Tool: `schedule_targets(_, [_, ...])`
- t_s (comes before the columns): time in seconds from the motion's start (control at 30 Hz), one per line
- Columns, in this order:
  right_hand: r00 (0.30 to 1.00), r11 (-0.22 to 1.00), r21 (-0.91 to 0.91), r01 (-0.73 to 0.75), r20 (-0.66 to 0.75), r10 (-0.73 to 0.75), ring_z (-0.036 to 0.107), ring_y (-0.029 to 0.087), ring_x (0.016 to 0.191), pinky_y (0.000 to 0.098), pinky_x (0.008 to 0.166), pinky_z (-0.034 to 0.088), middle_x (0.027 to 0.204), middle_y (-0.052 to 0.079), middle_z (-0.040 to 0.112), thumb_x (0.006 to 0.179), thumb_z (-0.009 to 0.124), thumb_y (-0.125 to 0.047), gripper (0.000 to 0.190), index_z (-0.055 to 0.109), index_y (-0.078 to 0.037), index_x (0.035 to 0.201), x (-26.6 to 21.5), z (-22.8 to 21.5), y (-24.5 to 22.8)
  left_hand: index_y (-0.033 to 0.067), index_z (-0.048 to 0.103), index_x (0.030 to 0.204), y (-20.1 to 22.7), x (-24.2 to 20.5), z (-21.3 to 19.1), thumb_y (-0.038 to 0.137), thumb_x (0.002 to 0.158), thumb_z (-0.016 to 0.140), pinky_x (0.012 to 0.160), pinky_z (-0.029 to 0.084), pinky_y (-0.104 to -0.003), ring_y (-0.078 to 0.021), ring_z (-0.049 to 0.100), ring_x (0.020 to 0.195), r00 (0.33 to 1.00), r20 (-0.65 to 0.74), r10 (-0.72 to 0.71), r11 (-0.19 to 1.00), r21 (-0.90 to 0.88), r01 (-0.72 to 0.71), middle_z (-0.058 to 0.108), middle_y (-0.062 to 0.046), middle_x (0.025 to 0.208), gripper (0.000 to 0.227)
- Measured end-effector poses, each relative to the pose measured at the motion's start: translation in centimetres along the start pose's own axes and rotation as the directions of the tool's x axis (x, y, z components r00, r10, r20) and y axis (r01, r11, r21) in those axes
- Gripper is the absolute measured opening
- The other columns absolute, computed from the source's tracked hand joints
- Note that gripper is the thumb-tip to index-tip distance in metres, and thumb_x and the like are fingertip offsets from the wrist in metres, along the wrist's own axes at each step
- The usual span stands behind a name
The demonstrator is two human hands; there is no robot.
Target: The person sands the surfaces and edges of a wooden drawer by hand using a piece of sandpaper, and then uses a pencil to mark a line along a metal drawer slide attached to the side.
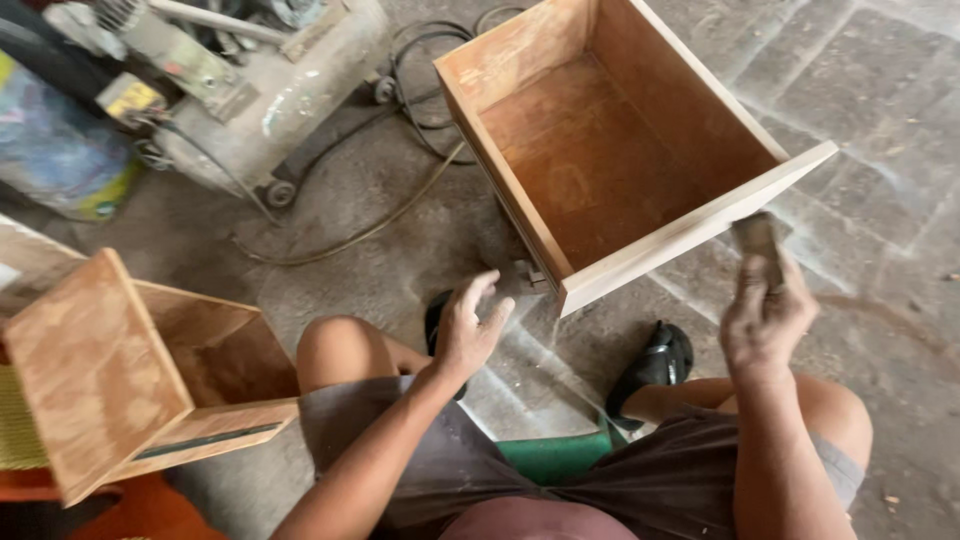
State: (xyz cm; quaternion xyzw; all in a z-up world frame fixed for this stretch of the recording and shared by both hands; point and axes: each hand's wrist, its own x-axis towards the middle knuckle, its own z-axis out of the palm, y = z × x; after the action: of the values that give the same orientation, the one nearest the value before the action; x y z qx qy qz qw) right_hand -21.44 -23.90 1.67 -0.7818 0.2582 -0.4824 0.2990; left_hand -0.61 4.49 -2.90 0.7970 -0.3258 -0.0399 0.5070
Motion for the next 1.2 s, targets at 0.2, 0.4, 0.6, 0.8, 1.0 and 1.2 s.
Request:
schedule_targets(0.2, [0.940, 0.938, 0.079, 0.337, 0.033, -0.340, 0.060, 0.036, 0.137, 0.0462, 0.117, 0.050, 0.139, 0.023, 0.064, 0.117, 0.055, -0.023, 0.035, 0.065, 0.006, 0.132, -0.9, 2.3, -4.0, 0.0032, 0.044, 0.150, 1.1, 1.0, -0.4, 0.024, 0.083, 0.083, 0.110, 0.042, -0.050, -0.0440, 0.043, 0.140, 0.958, 0.107, 0.266, 0.926, 0.249, -0.285, 0.039, -0.029, 0.155, 0.081])
schedule_targets(0.4, [0.963, 0.963, 0.032, 0.267, 0.021, -0.268, 0.059, 0.042, 0.133, 0.0468, 0.116, 0.045, 0.141, 0.023, 0.063, 0.112, 0.053, -0.017, 0.033, 0.063, 0.004, 0.136, -0.1, 1.5, -6.7, 0.0091, 0.039, 0.151, 2.1, 13.1, -3.2, 0.034, 0.077, 0.084, 0.119, 0.031, -0.056, -0.0427, 0.034, 0.146, 0.748, 0.383, 0.542, 0.583, 0.470, -0.662, 0.034, -0.022, 0.157, 0.090])
schedule_targets(0.6, [0.997, 0.991, 0.132, 0.014, -0.080, -0.003, 0.063, 0.037, 0.126, 0.0413, 0.108, 0.048, 0.135, 0.023, 0.065, 0.112, 0.050, -0.020, 0.035, 0.062, 0.003, 0.136, 1.4, 0.7, -4.9, 0.0138, 0.061, 0.115, 2.1, 21.7, -2.3, 0.023, 0.077, 0.084, 0.120, 0.036, -0.054, -0.0262, 0.057, 0.123, 0.457, 0.780, 0.428, 0.162, 0.432, -0.887, 0.062, -0.007, 0.113, 0.045])
schedule_targets(0.8, [0.909, 0.949, 0.218, -0.228, -0.303, 0.287, 0.057, 0.029, 0.096, 0.0372, 0.083, 0.047, 0.108, 0.019, 0.062, 0.113, 0.049, -0.036, 0.051, 0.060, 0.004, 0.143, 2.3, -0.5, 0.7, 0.0089, 0.061, 0.090, 7.9, 23.0, -1.6, 0.044, 0.068, 0.085, 0.080, 0.045, -0.046, -0.0312, 0.061, 0.086, 0.330, 0.765, 0.554, 0.201, 0.262, -0.944, 0.062, -0.010, 0.084, 0.048])
schedule_targets(1.0, [0.675, 0.790, 0.538, -0.295, -0.468, 0.571, 0.049, 0.025, 0.083, 0.0364, 0.076, 0.049, 0.099, 0.021, 0.053, 0.119, 0.049, -0.049, 0.067, 0.051, 0.018, 0.112, 2.8, -1.0, 5.5, 0.0027, 0.057, 0.076, 21.0, 26.1, 2.8, 0.061, 0.082, 0.078, 0.064, 0.050, -0.050, -0.0405, 0.066, 0.070, 0.431, 0.638, 0.638, 0.360, 0.247, -0.900, 0.066, -0.020, 0.073, 0.062])
schedule_targets(1.2, [0.810, 0.841, 0.535, -0.081, -0.456, 0.368, 0.066, 0.023, 0.110, 0.0358, 0.093, 0.063, 0.130, 0.017, 0.062, 0.114, 0.047, -0.033, 0.049, 0.051, 0.006, 0.143, 3.6, -1.4, 1.5, -0.0025, 0.066, 0.086, 26.7, 27.5, 5.5, 0.066, 0.086, 0.071, 0.071, 0.056, -0.052, -0.0447, 0.072, 0.080, 0.779, 0.486, 0.397, 0.599, 0.505, -0.621, 0.069, -0.031, 0.082, 0.069])
